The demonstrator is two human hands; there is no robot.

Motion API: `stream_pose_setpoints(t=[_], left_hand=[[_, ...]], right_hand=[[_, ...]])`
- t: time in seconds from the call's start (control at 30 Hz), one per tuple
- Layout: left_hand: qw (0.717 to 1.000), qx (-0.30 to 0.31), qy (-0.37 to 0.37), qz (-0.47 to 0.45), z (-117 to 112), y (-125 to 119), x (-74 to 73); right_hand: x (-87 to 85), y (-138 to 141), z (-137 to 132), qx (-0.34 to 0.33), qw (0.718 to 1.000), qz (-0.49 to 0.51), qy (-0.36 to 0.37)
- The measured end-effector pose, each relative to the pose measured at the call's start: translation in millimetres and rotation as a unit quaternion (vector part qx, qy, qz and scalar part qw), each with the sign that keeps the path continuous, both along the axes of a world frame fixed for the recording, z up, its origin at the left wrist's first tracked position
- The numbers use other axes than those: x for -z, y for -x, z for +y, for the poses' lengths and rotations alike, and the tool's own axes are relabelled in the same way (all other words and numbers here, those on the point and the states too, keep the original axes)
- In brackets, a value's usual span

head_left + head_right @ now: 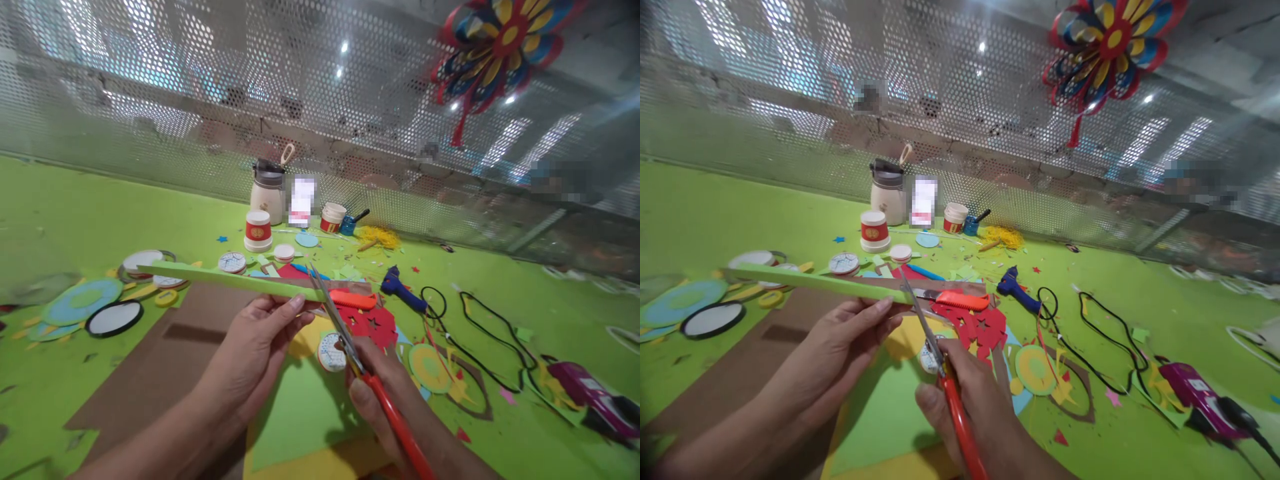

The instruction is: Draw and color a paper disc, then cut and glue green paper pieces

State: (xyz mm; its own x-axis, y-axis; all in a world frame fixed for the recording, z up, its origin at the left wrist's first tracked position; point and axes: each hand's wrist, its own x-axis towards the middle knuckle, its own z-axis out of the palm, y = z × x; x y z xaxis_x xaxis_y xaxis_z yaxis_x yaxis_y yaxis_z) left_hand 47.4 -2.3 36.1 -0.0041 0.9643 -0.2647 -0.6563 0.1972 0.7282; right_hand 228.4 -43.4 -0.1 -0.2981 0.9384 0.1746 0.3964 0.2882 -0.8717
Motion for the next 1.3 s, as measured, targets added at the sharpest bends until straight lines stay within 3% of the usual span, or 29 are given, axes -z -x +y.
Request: stream_pose_setpoints(t=[0.37,0.73,0.93,1.3], left_hand=[[0.999,-0.033,0.027,0.022,-3,-2,-4.5],[0.999,-0.017,0.043,0.021,-4,1,4.9],[0.999,-0.025,0.024,0.028,-3,-2,1.4],[1.000,0.004,0.004,0.020,-5,-2,1.2]], right_hand=[[-14.5,-2,-5,-0.012,0.999,-0.040,-0.021],[-2.5,-12,-4,-0.010,0.994,-0.107,-0.033],[1.7,-7,-7,0.037,0.990,-0.105,-0.087],[3.9,-9,-8,0.034,0.990,-0.100,-0.094]])
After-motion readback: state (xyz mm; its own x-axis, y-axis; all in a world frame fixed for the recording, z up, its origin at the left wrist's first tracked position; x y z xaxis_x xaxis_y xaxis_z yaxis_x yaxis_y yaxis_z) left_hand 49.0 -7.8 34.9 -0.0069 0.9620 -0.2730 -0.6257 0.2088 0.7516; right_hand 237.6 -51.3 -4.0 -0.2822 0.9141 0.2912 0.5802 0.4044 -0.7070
